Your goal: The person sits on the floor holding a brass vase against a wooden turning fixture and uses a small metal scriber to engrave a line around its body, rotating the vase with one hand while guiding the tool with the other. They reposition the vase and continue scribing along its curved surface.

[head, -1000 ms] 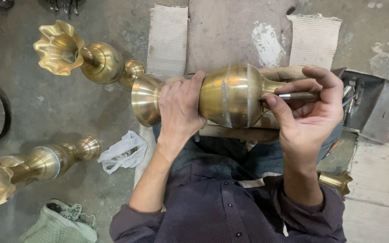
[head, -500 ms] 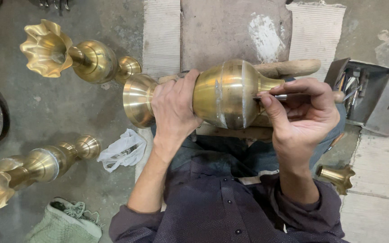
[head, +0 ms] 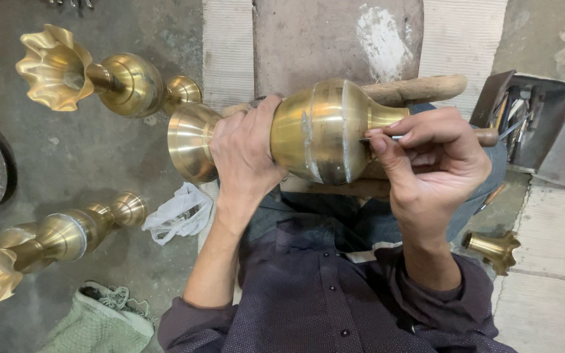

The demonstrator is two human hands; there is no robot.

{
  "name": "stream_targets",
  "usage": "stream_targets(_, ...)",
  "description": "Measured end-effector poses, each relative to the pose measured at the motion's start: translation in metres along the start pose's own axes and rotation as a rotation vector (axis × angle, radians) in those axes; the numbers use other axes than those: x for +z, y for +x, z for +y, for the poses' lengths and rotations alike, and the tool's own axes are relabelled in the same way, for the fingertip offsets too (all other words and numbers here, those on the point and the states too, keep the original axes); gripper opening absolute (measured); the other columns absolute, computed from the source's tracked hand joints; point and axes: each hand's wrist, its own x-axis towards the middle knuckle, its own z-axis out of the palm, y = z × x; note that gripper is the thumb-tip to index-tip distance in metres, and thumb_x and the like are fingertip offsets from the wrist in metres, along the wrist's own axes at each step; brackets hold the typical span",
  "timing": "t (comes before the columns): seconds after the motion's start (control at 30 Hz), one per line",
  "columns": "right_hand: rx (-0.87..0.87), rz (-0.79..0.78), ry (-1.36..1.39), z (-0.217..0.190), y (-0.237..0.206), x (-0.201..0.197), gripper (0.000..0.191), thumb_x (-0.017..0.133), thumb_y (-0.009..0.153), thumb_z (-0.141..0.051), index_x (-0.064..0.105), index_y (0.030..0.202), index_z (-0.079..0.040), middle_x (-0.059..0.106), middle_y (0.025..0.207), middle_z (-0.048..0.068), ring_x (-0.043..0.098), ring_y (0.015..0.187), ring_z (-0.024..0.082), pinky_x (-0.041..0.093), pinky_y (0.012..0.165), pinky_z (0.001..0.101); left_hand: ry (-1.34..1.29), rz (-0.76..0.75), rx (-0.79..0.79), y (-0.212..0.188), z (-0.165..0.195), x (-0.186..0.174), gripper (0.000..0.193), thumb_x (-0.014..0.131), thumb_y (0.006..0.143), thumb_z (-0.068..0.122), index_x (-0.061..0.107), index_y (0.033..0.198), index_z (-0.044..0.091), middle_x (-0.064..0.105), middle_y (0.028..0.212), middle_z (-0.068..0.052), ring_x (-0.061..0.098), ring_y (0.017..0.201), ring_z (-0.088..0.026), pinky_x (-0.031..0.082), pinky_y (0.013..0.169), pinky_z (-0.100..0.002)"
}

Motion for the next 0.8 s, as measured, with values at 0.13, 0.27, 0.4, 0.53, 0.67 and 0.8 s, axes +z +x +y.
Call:
stream_targets(0.13,0.059,0.064,-0.052,-0.0052,0.0034,0.0049,0.030,0.081,0.090,0.007,0.053,0.089,-0.006,0.065,0.099,0.006,0.062,0.077,0.005,0.046,0.060,0.0122,0.018,0.006,-0.004,0.0002,0.0002,-0.0009,0.066,0.083,0.063,0.008,0.061,0.124,0.013,0.064,0.085,-0.008,0.059,0.079,-0.029,0.041,0.073,-0.042)
stream_targets(0.27,0.017,0.035,-0.022,-0.0078,0.0060,0.0074,0.033,0.080,0.093,0.008,0.050,0.089,-0.006,0.064,0.102,0.007,0.064,0.082,0.006,0.054,0.070,0.0166,0.021,0.008,0.003,0.0008,0.0001,-0.0011,0.064,0.084,0.064,0.011,0.061,0.124,0.013,0.064,0.086,-0.008,0.059,0.080,-0.030,0.040,0.072,-0.042)
stream_targets(0.4,0.045,0.036,0.021,-0.0082,0.0068,0.0081,0.034,0.078,0.092,0.007,0.048,0.088,-0.007,0.063,0.101,0.006,0.067,0.090,0.009,0.057,0.076,0.0186,0.027,0.021,0.008,0.0006,0.0002,-0.0016,0.062,0.085,0.067,0.015,0.061,0.125,0.013,0.065,0.087,-0.008,0.059,0.080,-0.030,0.041,0.073,-0.042)
stream_targets(0.53,0.000,0.026,-0.040,-0.0081,0.0068,0.0089,0.039,0.080,0.093,0.009,0.045,0.085,-0.007,0.064,0.103,0.009,0.066,0.083,0.008,0.056,0.075,0.0194,0.016,0.019,0.001,0.0004,0.0005,-0.0018,0.061,0.085,0.069,0.016,0.061,0.125,0.013,0.064,0.086,-0.008,0.059,0.080,-0.030,0.040,0.073,-0.042)
stream_targets(0.67,-0.012,0.020,-0.043,-0.0097,0.0062,0.0081,0.044,0.080,0.095,0.008,0.042,0.082,-0.009,0.064,0.104,0.008,0.070,0.087,0.010,0.057,0.074,0.0186,0.020,0.019,-0.004,0.0002,0.0011,-0.0012,0.060,0.086,0.069,0.017,0.062,0.124,0.013,0.064,0.086,-0.008,0.059,0.080,-0.030,0.040,0.073,-0.043)
stream_targets(0.8,-0.024,0.001,-0.066,-0.0083,0.0064,0.0046,0.046,0.080,0.094,0.008,0.040,0.078,-0.010,0.064,0.102,0.009,0.070,0.087,0.011,0.057,0.071,0.0181,0.021,0.013,-0.007,-0.0009,0.0011,-0.0011,0.059,0.085,0.069,0.016,0.062,0.124,0.014,0.065,0.088,-0.008,0.059,0.081,-0.030,0.041,0.074,-0.042)
